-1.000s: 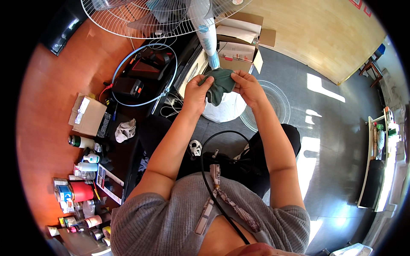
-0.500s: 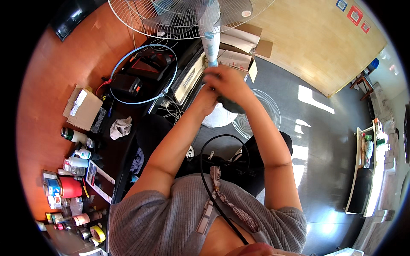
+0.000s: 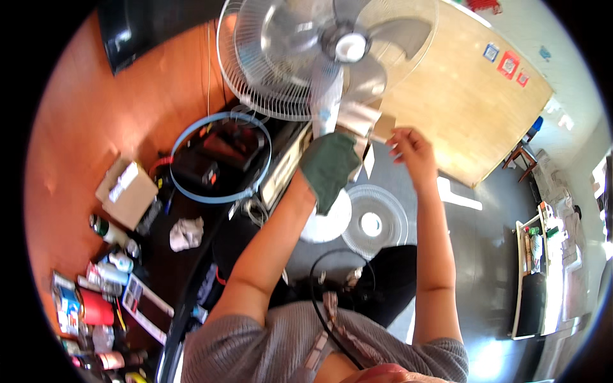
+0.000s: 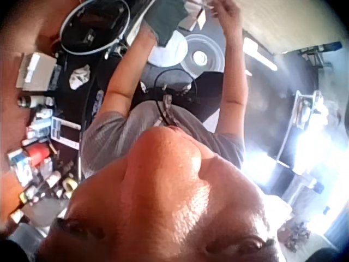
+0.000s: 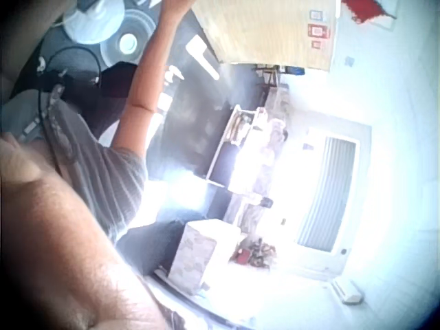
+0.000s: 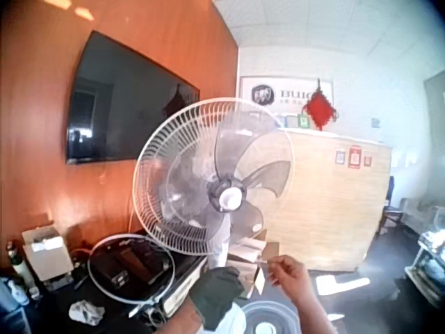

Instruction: The person wipes the blades and the internal motor housing of a stand fan with a cloth by hand.

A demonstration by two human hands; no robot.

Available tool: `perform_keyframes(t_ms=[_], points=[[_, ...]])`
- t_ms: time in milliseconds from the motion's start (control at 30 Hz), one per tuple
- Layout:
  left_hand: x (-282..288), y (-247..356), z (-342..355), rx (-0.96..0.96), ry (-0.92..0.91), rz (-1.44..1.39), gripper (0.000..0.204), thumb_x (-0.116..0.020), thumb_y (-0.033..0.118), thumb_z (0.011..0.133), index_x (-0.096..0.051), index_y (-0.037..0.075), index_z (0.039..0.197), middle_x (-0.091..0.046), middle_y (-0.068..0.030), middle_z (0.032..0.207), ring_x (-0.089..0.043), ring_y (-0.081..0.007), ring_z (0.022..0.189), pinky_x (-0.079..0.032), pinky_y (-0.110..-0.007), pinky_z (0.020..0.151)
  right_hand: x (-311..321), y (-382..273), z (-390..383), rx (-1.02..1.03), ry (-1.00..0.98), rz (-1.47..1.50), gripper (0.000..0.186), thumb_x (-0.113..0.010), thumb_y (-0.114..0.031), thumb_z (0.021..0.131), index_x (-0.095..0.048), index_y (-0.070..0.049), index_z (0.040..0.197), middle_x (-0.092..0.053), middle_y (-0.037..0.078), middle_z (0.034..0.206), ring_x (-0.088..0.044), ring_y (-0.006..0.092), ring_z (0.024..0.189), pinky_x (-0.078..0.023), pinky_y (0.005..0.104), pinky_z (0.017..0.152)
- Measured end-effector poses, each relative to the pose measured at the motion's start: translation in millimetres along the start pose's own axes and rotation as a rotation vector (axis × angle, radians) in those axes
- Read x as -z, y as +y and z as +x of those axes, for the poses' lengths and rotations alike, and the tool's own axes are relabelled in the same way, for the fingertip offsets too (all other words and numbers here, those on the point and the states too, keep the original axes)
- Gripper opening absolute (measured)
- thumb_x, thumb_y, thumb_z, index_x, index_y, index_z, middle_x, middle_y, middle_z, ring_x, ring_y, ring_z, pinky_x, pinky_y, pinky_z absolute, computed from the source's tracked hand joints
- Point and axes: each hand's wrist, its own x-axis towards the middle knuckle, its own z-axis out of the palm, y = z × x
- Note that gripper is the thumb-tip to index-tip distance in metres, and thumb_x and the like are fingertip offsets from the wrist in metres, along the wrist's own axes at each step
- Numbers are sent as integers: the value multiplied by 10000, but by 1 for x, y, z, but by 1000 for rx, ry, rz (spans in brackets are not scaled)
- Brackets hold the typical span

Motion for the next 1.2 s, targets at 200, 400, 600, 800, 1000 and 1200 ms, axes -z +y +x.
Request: perform_keyframes(t_ms=[200, 400, 600, 800, 1000, 1200], points=[[79, 67, 23, -376, 364, 650, 151, -560, 64, 753, -622, 4, 877, -642, -104, 753, -623, -214, 676, -500, -289, 609, -11, -66, 38, 257, 48, -39, 205, -531, -138, 954, -596, -13, 1104, -660, 49, 917, -600, 95, 740, -486, 234, 604], [148, 121, 39, -320, 482, -646, 85, -547, 91, 780, -599, 24, 793, -597, -79, 710, -565, -199, 615, -449, -305, 530, -22, -144, 99, 499, 139, 46, 268, -553, -136, 932, -570, 25, 1145, -649, 86, 991, -635, 131, 791, -517, 248, 642], [187, 145, 72, -375, 565, -529, 100, -495, 133, 872, -565, 84, 819, -548, -35, 705, -510, -178, 585, -429, -304, 509, -59, -169, 137, 353, 120, 35, 493, -622, -228, 867, -500, 118, 1196, -608, 191, 1104, -673, 190, 773, -546, 277, 653], [175, 151, 108, -393, 805, -879, 135, -565, 183, 911, -578, 57, 961, -597, -39, 822, -575, -158, 709, -490, -283, 614, -87, -139, 125, 744, 358, -811, 539, -688, -355, 784, -564, 70, 1092, -608, 231, 984, -625, 349, 895, -512, 416, 761], [170, 99, 156, -317, 1095, 128, 202, -597, 157, 875, -635, -23, 959, -644, -118, 915, -605, -237, 836, -466, -330, 756, -105, -105, 136, 843, 439, -855, 422, -660, -123, 665, -584, 16, 1056, -616, 168, 1029, -542, 356, 988, -481, 416, 819], [184, 110, 170, -430, 1243, 280, 180, -576, 56, 801, -648, 8, 959, -627, -186, 965, -591, -367, 941, -452, -417, 857, -118, -102, 125, 898, 574, -804, 470, -629, -34, 670, -589, -11, 1137, -593, 127, 1139, -520, 309, 1048, -467, 370, 847]])
